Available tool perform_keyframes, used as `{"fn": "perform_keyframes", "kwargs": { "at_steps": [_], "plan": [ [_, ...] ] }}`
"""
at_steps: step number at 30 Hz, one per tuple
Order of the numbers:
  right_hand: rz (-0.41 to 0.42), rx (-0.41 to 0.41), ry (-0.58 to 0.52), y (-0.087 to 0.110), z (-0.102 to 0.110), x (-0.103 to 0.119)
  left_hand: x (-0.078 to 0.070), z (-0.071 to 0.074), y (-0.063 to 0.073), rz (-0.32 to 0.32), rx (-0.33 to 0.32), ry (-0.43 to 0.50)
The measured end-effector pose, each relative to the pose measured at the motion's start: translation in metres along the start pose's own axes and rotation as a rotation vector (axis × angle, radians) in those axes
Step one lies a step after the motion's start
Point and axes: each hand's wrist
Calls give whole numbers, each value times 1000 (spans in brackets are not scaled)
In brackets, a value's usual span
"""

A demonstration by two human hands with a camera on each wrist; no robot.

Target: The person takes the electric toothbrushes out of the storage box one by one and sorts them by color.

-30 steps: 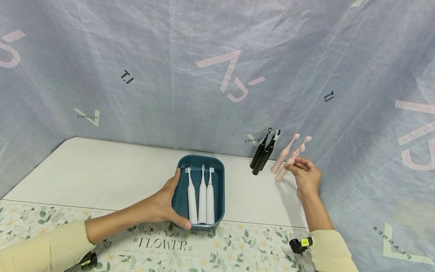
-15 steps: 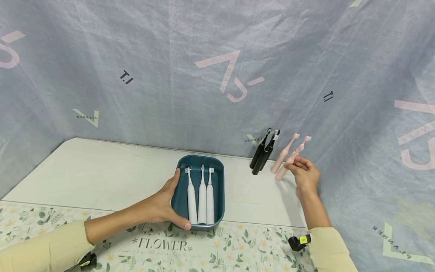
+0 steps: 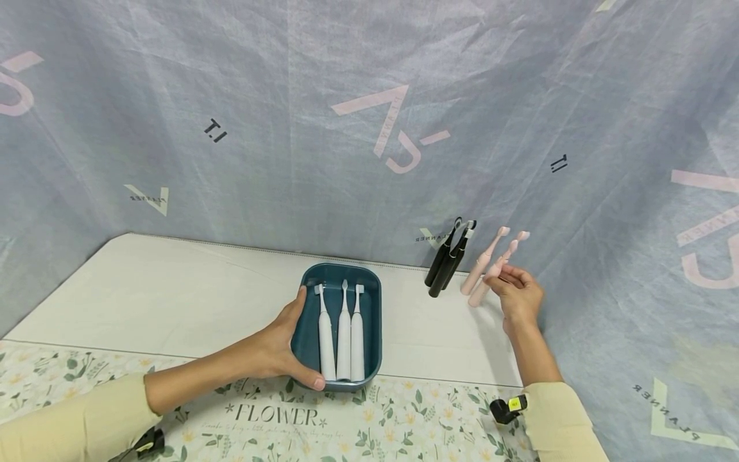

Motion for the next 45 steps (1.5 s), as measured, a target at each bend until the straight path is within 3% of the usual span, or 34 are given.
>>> {"fn": "perform_keyframes", "kwargs": {
  "at_steps": [9,19,31,45],
  "plan": [
    [-4,-14,58,0,3,-3,-1,0,0,9,11,1],
    [-37,-14,22,7,10,-8,-2,0,-1,15,9,13],
    [-139,-4,52,17,15,-17,0,0,-1,16,9,0],
    [-209,130,64,25,12,-22,-1,0,-1,18,6,9]
  ]
}}
Point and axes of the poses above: each hand's wrist, its own y-axis away from the middle knuckle, its own z-axis out of the back of the hand, x = y × z, and after that the axes turned 4 degrees about -z, right-handed
